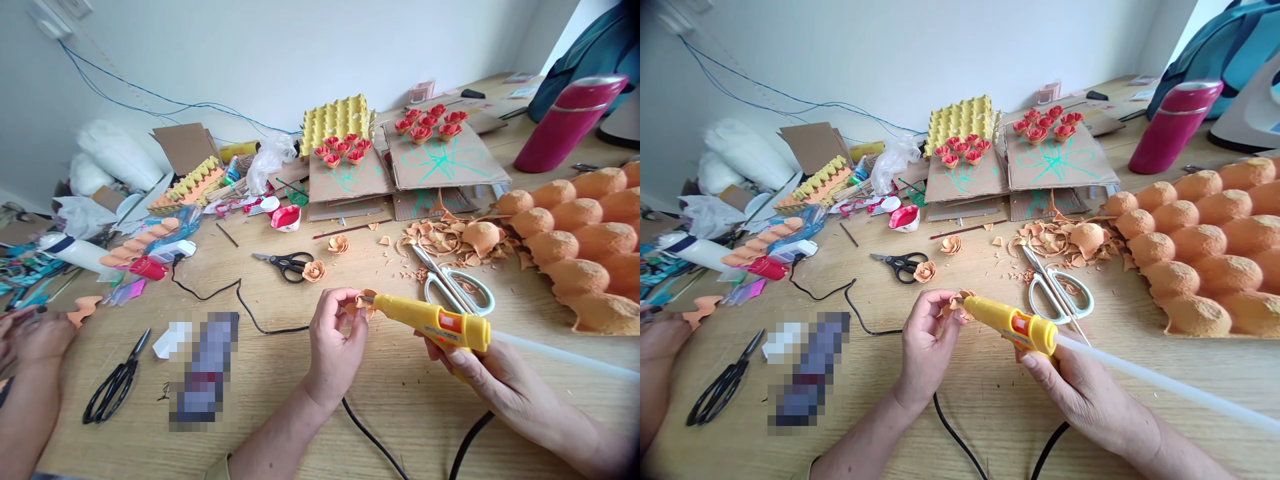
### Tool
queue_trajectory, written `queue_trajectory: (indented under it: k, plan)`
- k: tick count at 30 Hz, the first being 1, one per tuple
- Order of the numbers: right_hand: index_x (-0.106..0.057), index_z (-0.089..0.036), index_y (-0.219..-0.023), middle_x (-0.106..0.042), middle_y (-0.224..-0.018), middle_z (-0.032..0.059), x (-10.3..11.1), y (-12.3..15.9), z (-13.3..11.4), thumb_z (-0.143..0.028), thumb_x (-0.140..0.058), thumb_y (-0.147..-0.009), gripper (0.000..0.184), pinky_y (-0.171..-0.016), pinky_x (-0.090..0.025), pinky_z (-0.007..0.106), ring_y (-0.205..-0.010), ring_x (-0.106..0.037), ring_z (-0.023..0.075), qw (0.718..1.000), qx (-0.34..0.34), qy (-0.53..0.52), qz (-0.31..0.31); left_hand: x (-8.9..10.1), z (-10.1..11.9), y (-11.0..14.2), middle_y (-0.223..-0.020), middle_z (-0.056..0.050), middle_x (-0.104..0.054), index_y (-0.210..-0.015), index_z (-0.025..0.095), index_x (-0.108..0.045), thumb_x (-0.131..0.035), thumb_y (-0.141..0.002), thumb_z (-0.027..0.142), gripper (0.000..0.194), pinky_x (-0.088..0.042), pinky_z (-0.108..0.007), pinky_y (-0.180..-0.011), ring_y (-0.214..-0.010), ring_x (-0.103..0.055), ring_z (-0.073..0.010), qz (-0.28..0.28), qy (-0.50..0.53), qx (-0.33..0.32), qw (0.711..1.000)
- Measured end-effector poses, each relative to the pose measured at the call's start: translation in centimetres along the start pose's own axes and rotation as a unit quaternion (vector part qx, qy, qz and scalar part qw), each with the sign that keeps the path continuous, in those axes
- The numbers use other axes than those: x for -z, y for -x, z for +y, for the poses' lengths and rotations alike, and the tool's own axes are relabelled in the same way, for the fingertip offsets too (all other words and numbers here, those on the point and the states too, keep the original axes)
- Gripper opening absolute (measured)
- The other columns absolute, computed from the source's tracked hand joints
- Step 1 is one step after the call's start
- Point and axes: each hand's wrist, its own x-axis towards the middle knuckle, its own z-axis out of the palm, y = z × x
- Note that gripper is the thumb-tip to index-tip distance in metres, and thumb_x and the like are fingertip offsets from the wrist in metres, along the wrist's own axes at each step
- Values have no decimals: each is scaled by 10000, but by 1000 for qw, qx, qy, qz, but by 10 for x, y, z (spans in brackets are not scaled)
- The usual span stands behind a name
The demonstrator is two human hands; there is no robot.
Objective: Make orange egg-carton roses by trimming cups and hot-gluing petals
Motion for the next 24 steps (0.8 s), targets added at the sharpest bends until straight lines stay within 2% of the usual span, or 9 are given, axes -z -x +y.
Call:
queue_trajectory:
  k: [4, 8, 10, 12, 16, 20, 24]
  plan:
    - [-619, -201, -742, -667, -733, 86, -1, 3, 3, -627, -373, -969, 541, -634, -560, 358, -688, -632, 229, 1000, 9, 19, -1, 0, 0, 0, -1047, -92, -660, -1062, 198, -603, -584, -917, 192, 147, -599, -288, -771, -941, -682, -182, -1, 2, -1, 1000]
    - [-687, -200, -847, -711, -853, 112, -1, 2, 2, -604, -431, -960, 491, -748, -564, 385, -805, -675, 260, 997, 47, 44, 30, 0, -1, 0, -1043, -90, -649, -1076, 205, -610, -586, -922, 207, 156, -599, -286, -758, -920, -672, -177, -3, 1, -1, 1000]
    - [-692, -203, -834, -712, -856, 113, 0, 2, 0, -595, -436, -962, 486, -788, -555, 396, -819, -676, 264, 997, 61, 45, 30, 1, -3, 0, -1045, -91, -643, -1083, 206, -612, -590, -925, 223, 160, -600, -284, -748, -911, -669, -177, -6, 2, 1, 1000]
    - [-689, -204, -814, -705, -855, 110, 1, 1, 0, -601, -446, -954, 485, -802, -547, 398, -823, -668, 264, 998, 45, 30, 18, 1, -4, -1, -1051, -91, -641, -1084, 207, -609, -595, -926, 235, 162, -602, -286, -748, -907, -669, -176, -7, 11, 8, 1000]
    - [-699, -201, -949, -671, -832, 83, 5, 2, 3, -619, -430, -954, 497, -696, -525, 339, -754, -615, 229, 997, -46, -62, -29, -1, -3, -2, -1049, -82, -644, -1049, 202, -597, -622, -904, 235, 151, -609, -291, -761, -915, -674, -175, -11, 46, 37, 998]
    - [-701, -218, -1031, -585, -751, 32, 8, -1, -1, -629, -376, -969, 528, -619, -435, 293, -669, -512, 183, 975, -120, -172, -73, -4, 0, -2, -1016, -69, -647, -1006, 190, -578, -664, -867, 223, 167, -616, -281, -746, -910, -669, -168, -18, 89, 63, 994]
    - [-708, -235, -959, -534, -663, 18, 7, -8, -6, -622, -311, -983, 555, -606, -356, 315, -624, -455, 179, 943, -120, -294, -103, -5, 3, -2, -1027, -77, -652, -985, 181, -569, -683, -852, 222, 180, -618, -252, -690, -935, -661, -174, -34, 117, 82, 989]
